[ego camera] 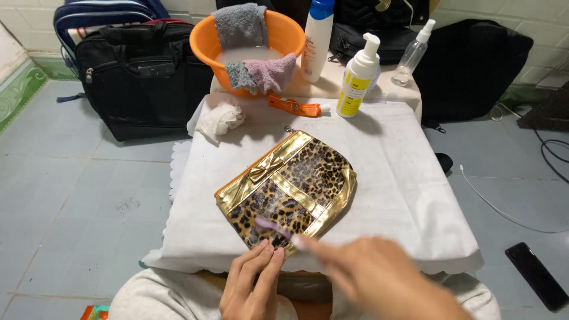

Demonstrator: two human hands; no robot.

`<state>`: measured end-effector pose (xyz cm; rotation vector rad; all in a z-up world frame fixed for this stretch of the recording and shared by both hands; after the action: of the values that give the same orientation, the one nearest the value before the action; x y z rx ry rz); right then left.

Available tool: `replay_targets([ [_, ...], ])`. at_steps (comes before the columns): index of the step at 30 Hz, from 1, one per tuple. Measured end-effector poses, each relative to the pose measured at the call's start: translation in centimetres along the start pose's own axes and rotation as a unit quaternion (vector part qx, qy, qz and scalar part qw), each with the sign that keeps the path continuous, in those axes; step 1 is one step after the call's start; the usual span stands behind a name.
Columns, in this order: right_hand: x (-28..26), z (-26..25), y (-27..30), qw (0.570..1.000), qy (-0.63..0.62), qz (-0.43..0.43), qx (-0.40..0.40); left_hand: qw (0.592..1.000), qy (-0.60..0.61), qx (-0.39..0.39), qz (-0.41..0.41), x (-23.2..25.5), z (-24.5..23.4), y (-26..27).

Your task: Scrubbing and cleaning a leopard-print pouch using a toothbrush and cleaning solution.

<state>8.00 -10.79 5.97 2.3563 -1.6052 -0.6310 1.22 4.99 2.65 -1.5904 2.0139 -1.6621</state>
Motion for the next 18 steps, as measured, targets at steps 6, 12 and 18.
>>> replay_targets([
  [6,-2.0,-0.3,0.1,0.993,0.006,-0.1,0.068,0.998,0.0,0.05,-0.027,0.9,-1.2,-1.5],
  [12,-2.8,-2.6,-2.0,0.984,0.039,-0.048,0.169,0.999,0.016,0.022,-0.023,1.5,-1.5,-1.0],
  [18,-2.3,-0.2,0.4,0.997,-0.011,-0.073,0.007,0.997,-0.004,0.049,-0.062,0.9,-1.8,-0.4],
])
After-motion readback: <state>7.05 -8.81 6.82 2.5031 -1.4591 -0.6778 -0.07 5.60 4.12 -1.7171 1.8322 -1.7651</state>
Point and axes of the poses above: each hand's wrist, its own y-axis away from the middle knuckle, its own z-axis out of the palm, x = y × z, the point moved 8 cm from there along -y, towards the middle knuckle, and after that the axes turned 1 degree about y, right-handed, at the moved point
